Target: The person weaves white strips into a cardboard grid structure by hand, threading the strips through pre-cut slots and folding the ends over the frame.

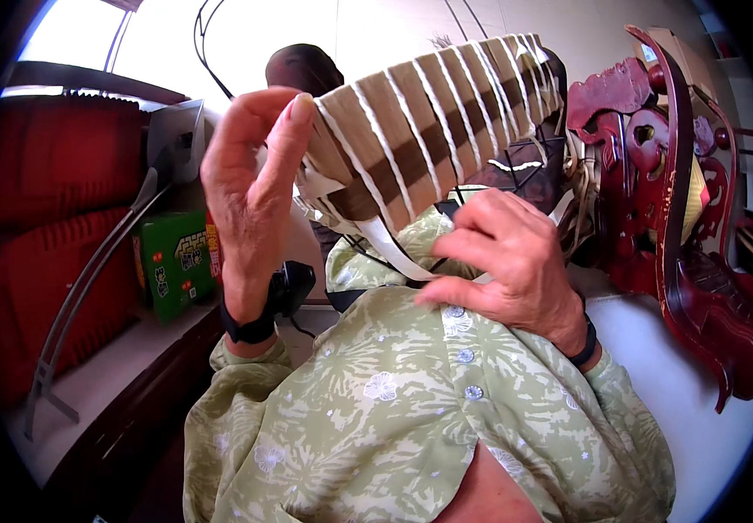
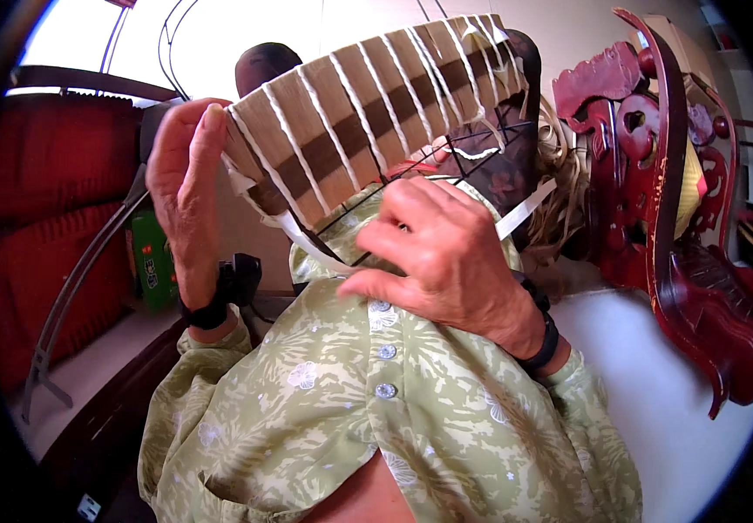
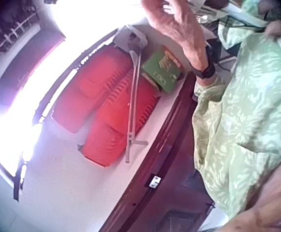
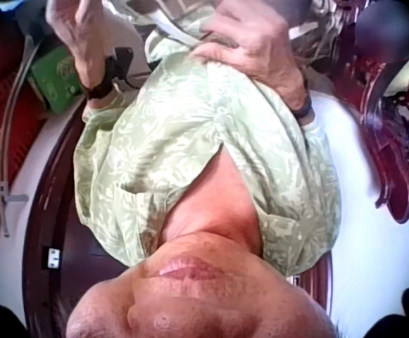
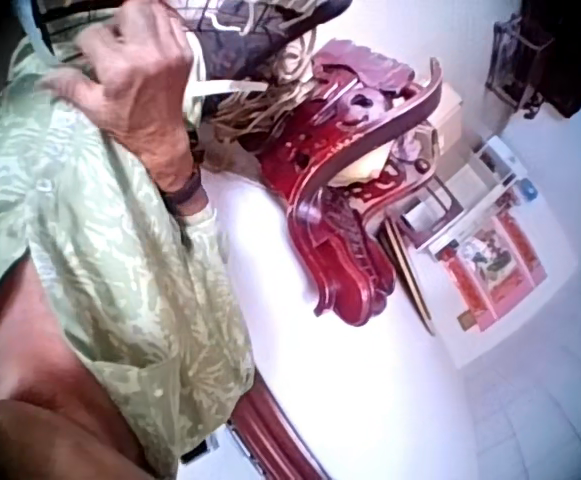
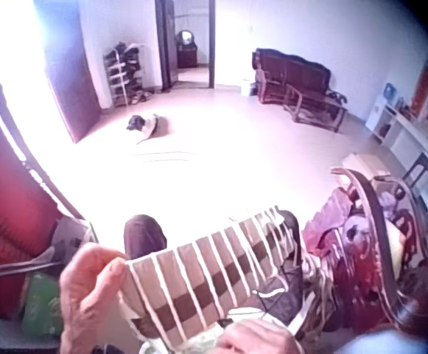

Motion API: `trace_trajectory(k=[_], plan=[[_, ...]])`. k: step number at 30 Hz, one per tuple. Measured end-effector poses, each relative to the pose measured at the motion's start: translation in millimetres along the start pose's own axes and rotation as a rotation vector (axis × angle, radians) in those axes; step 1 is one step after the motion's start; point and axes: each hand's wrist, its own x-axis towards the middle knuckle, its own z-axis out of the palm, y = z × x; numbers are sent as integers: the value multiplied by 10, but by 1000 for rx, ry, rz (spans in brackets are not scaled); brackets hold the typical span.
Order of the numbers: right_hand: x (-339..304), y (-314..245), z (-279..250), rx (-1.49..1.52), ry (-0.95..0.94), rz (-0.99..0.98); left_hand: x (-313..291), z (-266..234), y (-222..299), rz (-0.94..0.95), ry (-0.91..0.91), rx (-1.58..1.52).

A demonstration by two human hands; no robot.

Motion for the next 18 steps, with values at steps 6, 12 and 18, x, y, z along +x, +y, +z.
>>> trace_trajectory(k=[6,12,18], plan=[[-8,43,52,-66,71,-17,212,136,92,594,-24,367],[87,42,-108,132,34,-14,28,44,282,429,-336,222],[95,-12,-653,740,-496,277,-104,1,232,740,-491,443]])
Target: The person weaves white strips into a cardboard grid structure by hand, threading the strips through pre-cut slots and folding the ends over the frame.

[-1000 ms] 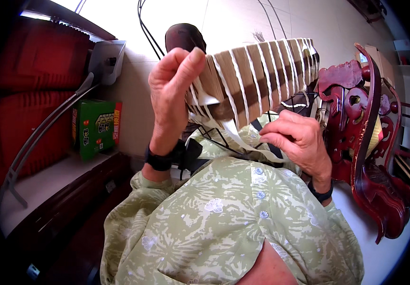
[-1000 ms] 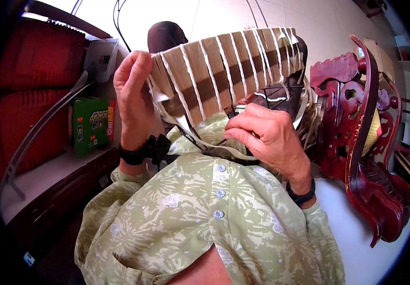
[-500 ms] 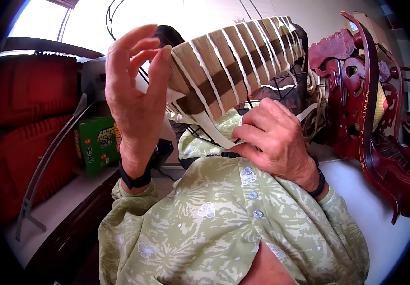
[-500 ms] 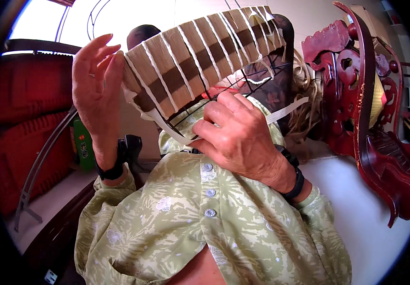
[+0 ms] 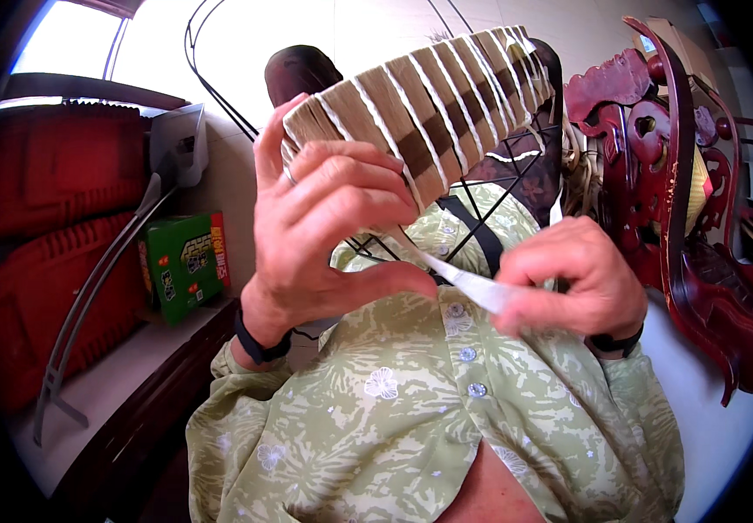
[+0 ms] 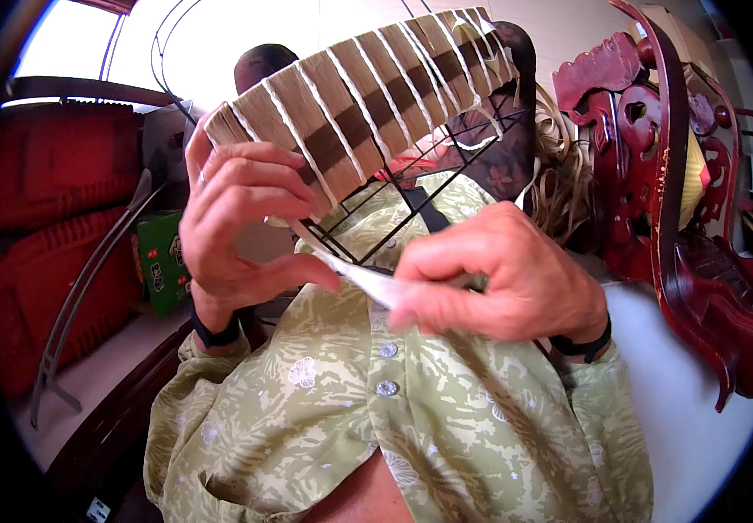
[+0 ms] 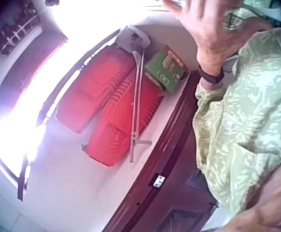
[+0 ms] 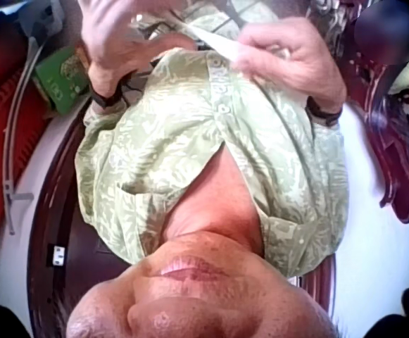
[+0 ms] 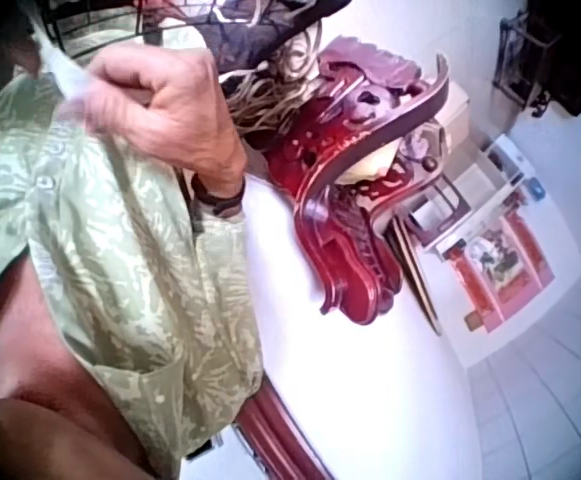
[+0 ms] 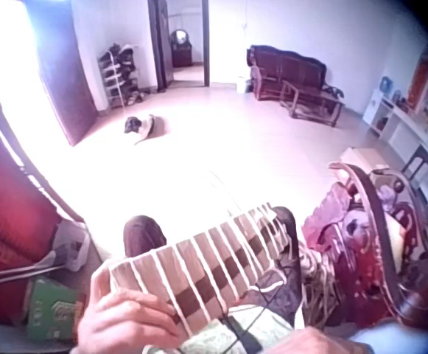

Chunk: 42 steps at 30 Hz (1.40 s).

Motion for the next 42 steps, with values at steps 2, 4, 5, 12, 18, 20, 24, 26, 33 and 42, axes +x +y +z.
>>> trace_trajectory(k=[2,4,5,12,18,20,24,26,33,42], plan=[[-39,13,-85,245,-121,-177,-34,174,45,-31,126,51],[-52,-104,-194,385,-132,-282,-98,367,18,-22,285,58],[-32,-112,-248,439,-184,-342,-116,418,53,-34,337,39],[159,-56,-435,843,-570,-464,-201,542,77,-39,432,22],[296,-76,-307,962,-615,-480,-78,711,-45,-43,556,79],[298,-106,-333,911,-628,-521,-67,671,-118,12,555,27],[160,56,-381,637,-583,-521,-87,610,-217,91,530,-28],[56,113,-368,482,-392,-355,-63,548,-199,97,450,-1],[195,229,-381,417,-422,-293,-156,447,-226,77,342,-44],[772,262,-204,-455,411,-390,-196,454,-120,-21,433,104]])
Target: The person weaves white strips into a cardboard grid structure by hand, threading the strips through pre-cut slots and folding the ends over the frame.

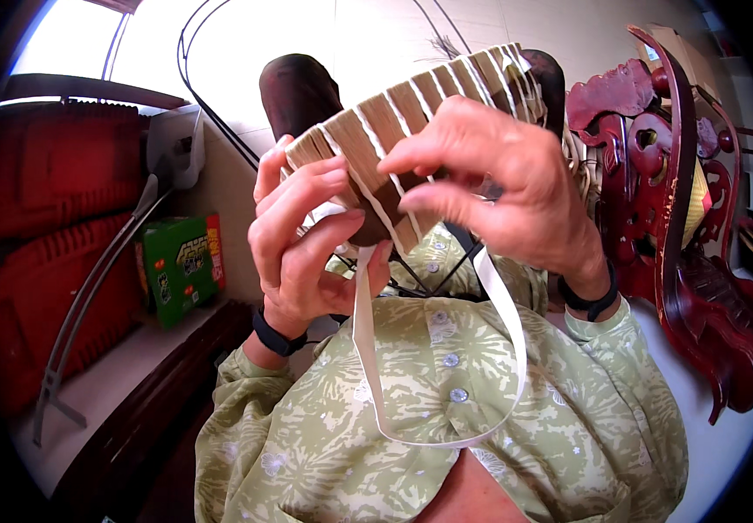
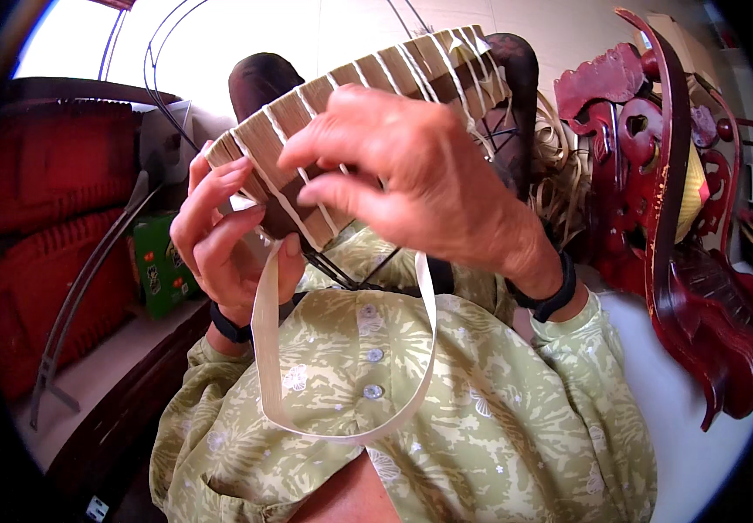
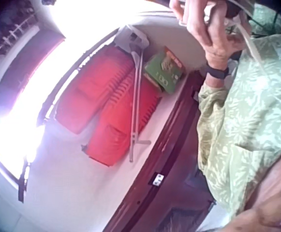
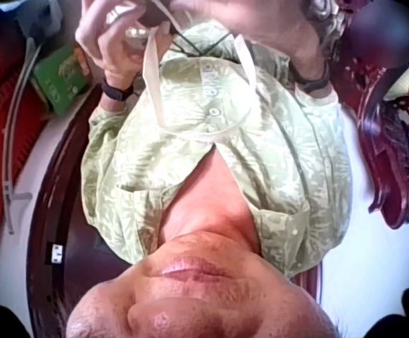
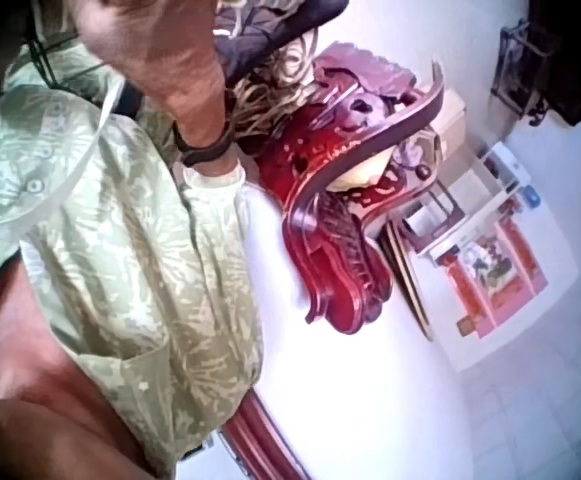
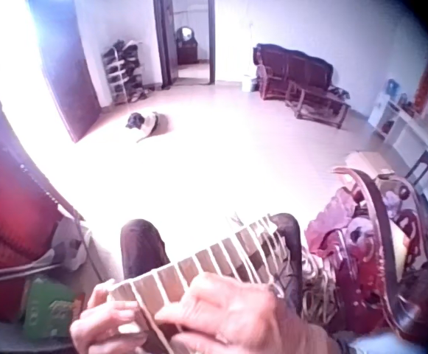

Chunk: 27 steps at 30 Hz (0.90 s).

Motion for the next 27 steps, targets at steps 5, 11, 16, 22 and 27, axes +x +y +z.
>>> trace_trajectory(k=[5,11,16,22,27], plan=[[8,-62,55,-126,-71,-115,-114,39,-62,5,26,16],[55,-6,181,-282,44,-232,-33,12,-103,17,1,-8],[126,99,224,-324,137,-309,-30,15,-157,2,23,-126],[32,-112,119,-205,129,-206,-100,-24,-47,16,-1,-53],[-140,-659,-59,58,-332,131,-32,1,8,48,-61,39]])
